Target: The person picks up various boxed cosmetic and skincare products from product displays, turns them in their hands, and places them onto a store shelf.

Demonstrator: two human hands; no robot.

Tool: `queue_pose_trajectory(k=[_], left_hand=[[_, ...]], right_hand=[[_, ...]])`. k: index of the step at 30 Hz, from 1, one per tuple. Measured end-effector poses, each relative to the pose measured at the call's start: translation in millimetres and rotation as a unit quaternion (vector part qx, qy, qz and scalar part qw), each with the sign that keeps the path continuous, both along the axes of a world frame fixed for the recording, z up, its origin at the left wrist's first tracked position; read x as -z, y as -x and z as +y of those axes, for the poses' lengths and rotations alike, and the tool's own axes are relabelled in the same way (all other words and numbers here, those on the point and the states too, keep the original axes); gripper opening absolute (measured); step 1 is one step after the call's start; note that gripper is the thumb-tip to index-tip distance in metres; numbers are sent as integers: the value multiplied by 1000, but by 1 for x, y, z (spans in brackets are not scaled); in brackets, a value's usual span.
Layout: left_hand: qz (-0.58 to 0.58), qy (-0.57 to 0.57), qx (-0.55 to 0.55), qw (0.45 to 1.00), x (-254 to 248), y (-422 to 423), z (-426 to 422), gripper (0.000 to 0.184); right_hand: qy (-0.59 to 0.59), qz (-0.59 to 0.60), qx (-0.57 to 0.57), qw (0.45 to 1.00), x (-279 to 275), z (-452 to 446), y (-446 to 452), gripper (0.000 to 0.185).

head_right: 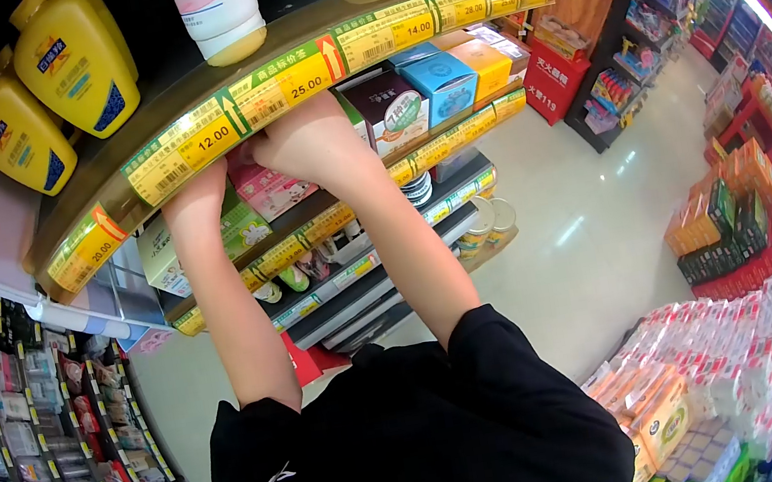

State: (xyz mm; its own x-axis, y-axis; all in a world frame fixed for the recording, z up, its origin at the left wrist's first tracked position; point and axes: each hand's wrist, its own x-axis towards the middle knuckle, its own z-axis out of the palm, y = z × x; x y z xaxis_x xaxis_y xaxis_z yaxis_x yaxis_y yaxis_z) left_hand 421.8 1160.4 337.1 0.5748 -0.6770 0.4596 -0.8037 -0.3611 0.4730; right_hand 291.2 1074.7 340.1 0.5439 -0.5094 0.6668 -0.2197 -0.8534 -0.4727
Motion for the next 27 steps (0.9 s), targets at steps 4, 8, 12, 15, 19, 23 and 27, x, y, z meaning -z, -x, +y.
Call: queue_pose_trajectory(k=[4, 8, 12, 15, 19, 23, 27], left_hand=[[15, 8, 4, 1000, 3, -6, -2, 39], [44, 21, 8, 999, 7, -11, -3, 44], [61, 19, 11, 998, 11, -16, -5, 48], [61, 46, 24, 997, 15, -18, -5, 49], [66, 40, 31, 997, 12, -10, -3, 44], [29, 28, 37, 999, 12, -10, -7, 37], [-3, 17, 51, 999, 7, -5, -5, 32]], right_hand=[[-10, 3, -12, 1000, 3, -9, -8, 36], [-14, 20, -19, 1000, 2, -14, -18, 35], [10, -2, -19, 1000, 6, -17, -27, 38], [-25, 17, -35, 999, 0, -12, -25, 37], [-13, 13, -40, 999, 6, -14, -29, 35], [18, 35, -9, 999, 12, -15, -29, 34], [19, 68, 2, 997, 10, -14, -26, 35]])
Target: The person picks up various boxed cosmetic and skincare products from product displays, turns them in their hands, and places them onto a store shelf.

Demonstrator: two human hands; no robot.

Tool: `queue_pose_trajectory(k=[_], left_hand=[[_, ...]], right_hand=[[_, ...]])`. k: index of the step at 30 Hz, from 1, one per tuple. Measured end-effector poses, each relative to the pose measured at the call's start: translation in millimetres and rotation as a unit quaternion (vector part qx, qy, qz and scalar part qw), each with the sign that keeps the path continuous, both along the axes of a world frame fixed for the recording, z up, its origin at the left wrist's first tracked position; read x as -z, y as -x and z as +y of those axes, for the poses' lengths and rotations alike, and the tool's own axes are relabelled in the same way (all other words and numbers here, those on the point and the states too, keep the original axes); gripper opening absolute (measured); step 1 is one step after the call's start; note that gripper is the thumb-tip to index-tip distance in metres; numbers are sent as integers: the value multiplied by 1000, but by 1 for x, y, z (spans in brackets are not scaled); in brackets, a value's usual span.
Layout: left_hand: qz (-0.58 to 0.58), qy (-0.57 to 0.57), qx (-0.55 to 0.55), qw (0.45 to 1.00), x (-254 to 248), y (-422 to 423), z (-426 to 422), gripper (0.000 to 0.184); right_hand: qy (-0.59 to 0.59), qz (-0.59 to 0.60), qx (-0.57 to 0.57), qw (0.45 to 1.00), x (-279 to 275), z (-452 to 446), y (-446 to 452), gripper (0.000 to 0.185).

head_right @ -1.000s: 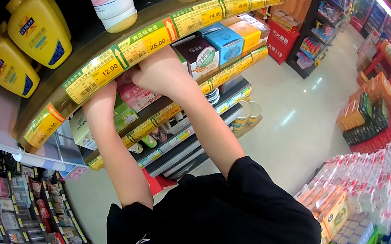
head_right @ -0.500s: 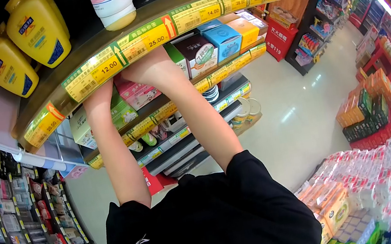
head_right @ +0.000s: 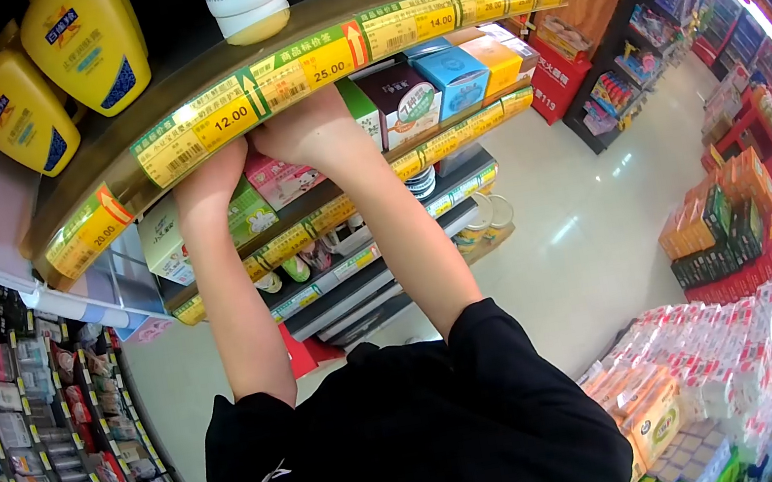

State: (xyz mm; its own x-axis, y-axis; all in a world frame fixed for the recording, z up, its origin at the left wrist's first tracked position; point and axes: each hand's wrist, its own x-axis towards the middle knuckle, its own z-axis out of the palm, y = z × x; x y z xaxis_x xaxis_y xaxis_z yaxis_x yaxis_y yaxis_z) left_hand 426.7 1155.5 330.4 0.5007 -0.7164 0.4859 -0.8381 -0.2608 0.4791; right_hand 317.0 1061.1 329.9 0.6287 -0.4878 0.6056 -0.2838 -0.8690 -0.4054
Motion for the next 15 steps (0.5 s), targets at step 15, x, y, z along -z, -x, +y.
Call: queue_pose_trajectory(k=[15], left_hand=[[-18, -167, 16, 986, -16, 5, 17, 40]], right_hand=[[67, -65, 33, 995, 5, 1, 12, 36]])
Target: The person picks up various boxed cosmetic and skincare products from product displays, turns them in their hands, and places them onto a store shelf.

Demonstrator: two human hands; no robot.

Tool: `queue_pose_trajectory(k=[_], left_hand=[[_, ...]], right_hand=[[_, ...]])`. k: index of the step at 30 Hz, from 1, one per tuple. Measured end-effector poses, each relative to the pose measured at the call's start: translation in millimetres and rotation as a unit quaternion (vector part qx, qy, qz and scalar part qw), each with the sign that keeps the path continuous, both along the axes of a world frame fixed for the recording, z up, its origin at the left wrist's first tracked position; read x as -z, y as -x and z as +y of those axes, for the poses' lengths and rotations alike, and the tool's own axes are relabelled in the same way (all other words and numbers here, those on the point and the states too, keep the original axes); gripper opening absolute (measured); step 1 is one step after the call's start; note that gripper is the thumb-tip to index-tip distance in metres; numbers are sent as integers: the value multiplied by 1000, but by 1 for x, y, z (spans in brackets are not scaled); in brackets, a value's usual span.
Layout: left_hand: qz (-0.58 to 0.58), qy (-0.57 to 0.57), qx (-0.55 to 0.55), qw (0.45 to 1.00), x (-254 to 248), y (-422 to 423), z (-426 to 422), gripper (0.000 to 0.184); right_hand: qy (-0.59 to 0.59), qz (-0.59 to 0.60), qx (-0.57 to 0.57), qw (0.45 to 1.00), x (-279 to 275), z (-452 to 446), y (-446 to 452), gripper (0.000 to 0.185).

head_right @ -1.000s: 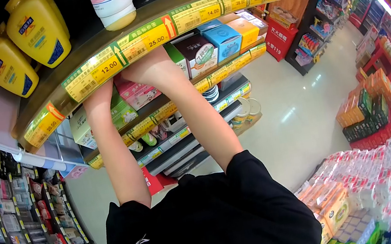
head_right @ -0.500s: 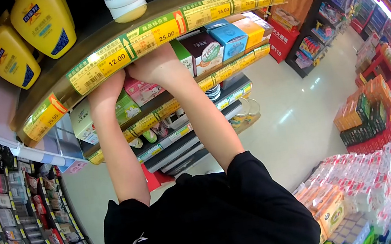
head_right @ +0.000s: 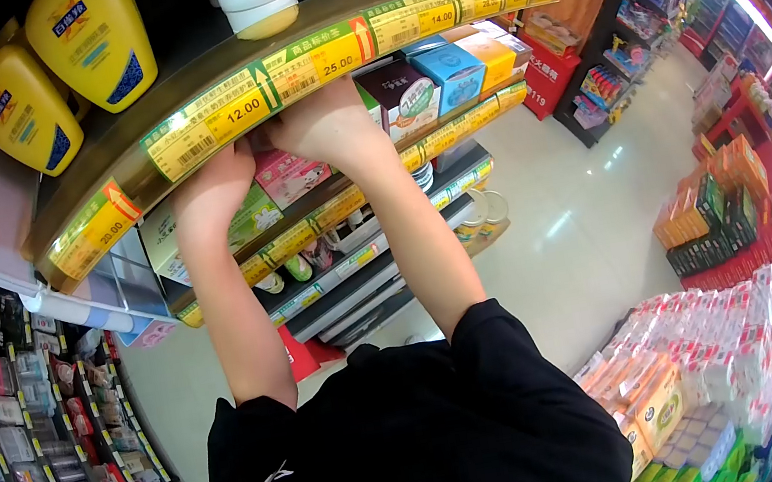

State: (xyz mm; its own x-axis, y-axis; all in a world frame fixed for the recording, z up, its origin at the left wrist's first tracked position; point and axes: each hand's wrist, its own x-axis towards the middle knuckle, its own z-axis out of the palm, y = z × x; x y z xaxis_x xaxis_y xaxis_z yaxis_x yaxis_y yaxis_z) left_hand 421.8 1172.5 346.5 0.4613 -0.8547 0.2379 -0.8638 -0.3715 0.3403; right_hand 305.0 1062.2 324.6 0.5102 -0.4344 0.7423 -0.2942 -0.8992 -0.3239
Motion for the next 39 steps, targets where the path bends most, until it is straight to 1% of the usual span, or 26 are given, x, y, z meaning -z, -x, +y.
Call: queue_pose_trajectory(k=[3, 6, 9, 12, 15, 16, 18, 19, 20, 21, 23, 24, 27, 28, 31, 32, 35, 36, 39], left_hand=[[4, -24, 16, 1000, -3, 2, 5, 40], [12, -1, 17, 1000, -2, 1, 8, 40], [-1, 10, 35, 999, -2, 0, 13, 39], [-31, 61, 74, 995, 2, 3, 22, 36], [-27, 104, 84, 991, -3, 18, 43, 34], [-31, 151, 115, 981, 0, 23, 49, 33], [-34, 242, 177, 953, 9, 35, 62, 32], [-46, 347, 248, 903, 20, 43, 66, 33], [-37, 356, 290, 887, 27, 52, 73, 34], [-27, 365, 332, 869, 34, 61, 80, 35], [29, 362, 385, 848, 46, 74, 92, 40], [45, 360, 412, 836, 54, 78, 93, 40], [123, 302, 478, 816, 63, 93, 105, 28], [143, 283, 493, 810, 65, 100, 110, 26], [155, 242, 553, 782, 77, 121, 122, 26], [166, 231, 570, 770, 79, 129, 126, 25], [185, 208, 613, 740, 74, 150, 140, 23], [176, 212, 623, 732, 73, 158, 144, 23], [205, 206, 649, 703, 69, 184, 162, 25]], right_hand=[[-13, 42, 9, 999, -2, 1, 1, 39], [-38, 81, 17, 996, -8, 6, 1, 41], [-40, 62, 12, 997, -2, 2, -3, 42], [-9, 74, 43, 996, -2, 12, 2, 31], [-45, 44, 60, 996, -9, 31, 14, 32], [-17, 53, 86, 995, -11, 38, 21, 30], [-9, -34, 103, 994, -5, 58, 35, 28], [-4, -77, 112, 991, -1, 68, 42, 27], [16, -120, 107, 987, 8, 75, 48, 20], [-14, -145, 117, 982, 16, 86, 54, 21], [-71, -197, 143, 967, 33, 114, 71, 23], [-113, -192, 176, 959, 39, 129, 81, 22], [-162, -215, 234, 934, 71, 160, 114, 20], [-196, -225, 244, 923, 75, 173, 124, 18], [-238, -230, 297, 896, 83, 206, 151, 19], [-251, -251, 299, 885, 87, 214, 159, 18], [-256, -277, 310, 872, 89, 243, 184, 19], [-232, -271, 322, 877, 89, 253, 193, 19], [-168, -242, 367, 882, 84, 280, 222, 19]])
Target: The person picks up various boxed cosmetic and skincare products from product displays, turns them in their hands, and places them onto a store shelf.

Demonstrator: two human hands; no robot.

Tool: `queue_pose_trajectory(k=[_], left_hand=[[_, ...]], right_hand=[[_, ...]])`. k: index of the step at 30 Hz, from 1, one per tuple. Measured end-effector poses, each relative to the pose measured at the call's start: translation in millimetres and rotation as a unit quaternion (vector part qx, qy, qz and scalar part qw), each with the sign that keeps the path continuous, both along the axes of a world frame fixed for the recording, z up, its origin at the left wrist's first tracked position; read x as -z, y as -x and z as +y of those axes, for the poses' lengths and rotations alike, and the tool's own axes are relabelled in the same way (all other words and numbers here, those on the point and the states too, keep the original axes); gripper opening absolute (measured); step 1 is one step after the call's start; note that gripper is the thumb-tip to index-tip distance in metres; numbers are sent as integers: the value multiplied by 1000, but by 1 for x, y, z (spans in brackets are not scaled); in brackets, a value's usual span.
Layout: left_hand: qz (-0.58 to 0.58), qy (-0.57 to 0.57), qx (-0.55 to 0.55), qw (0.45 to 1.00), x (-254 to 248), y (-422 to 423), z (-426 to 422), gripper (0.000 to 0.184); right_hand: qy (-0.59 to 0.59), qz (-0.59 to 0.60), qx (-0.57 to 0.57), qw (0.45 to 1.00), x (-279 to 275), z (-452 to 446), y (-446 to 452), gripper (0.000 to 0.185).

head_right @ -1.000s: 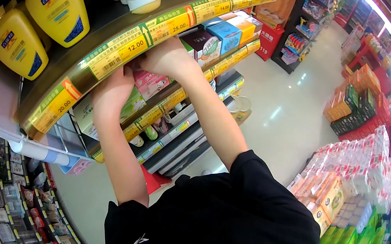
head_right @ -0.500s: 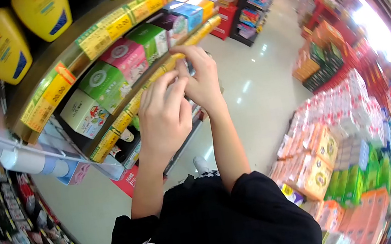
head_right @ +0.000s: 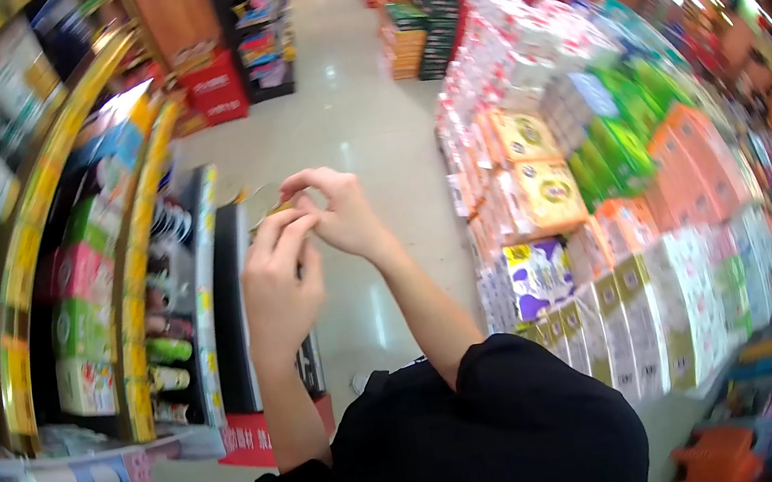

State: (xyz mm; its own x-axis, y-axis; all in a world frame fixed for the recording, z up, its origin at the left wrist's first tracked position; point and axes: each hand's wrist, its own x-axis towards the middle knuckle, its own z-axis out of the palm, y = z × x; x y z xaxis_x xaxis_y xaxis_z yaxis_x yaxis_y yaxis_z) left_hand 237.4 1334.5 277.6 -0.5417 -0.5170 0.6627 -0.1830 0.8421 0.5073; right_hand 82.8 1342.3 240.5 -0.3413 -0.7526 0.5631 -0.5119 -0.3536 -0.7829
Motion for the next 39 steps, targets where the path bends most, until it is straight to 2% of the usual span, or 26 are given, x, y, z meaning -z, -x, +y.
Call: queue_pose_trajectory(k=[6, 9, 15, 21, 24, 25, 29, 31, 32, 34, 35, 37, 38, 39], left_hand=[[14, -42, 127, 991, -7, 80, 50, 18], [4, -68, 194, 979, -13, 130, 94, 20], [-16, -43, 327, 944, -15, 236, 193, 22], [-40, -62, 431, 899, -7, 323, 294, 23], [-39, -116, 508, 853, 4, 366, 342, 23], [-46, -170, 536, 826, 9, 379, 358, 23], [-103, -364, 589, 714, 32, 436, 425, 22], [-140, -432, 585, 672, 43, 463, 468, 24], [-180, -395, 591, 680, 44, 473, 487, 31], [-184, -383, 630, 650, 58, 498, 531, 46], [-175, -374, 633, 655, 62, 506, 550, 53], [-173, -335, 638, 672, 67, 519, 577, 68], [-185, -333, 641, 666, 69, 524, 586, 72], [-192, -356, 653, 640, 80, 533, 597, 73]], right_hand=[[9, 66, 116, 991, -10, 88, 73, 18], [16, 60, 178, 982, -12, 149, 121, 18], [19, 42, 309, 950, -12, 282, 210, 17], [33, 38, 432, 901, -5, 407, 268, 18], [22, 4, 497, 867, 3, 467, 285, 20], [18, -6, 517, 856, 5, 486, 290, 21], [70, 79, 659, 745, 12, 560, 297, 28], [98, 50, 723, 682, 15, 593, 297, 33], [112, 35, 749, 652, 21, 609, 298, 35], [136, 3, 808, 573, 32, 636, 301, 42], [106, -16, 829, 549, 33, 647, 298, 52], [111, -46, 834, 538, 37, 657, 300, 58], [114, -62, 835, 535, 40, 659, 302, 61], [106, -104, 817, 558, 43, 659, 303, 68]])
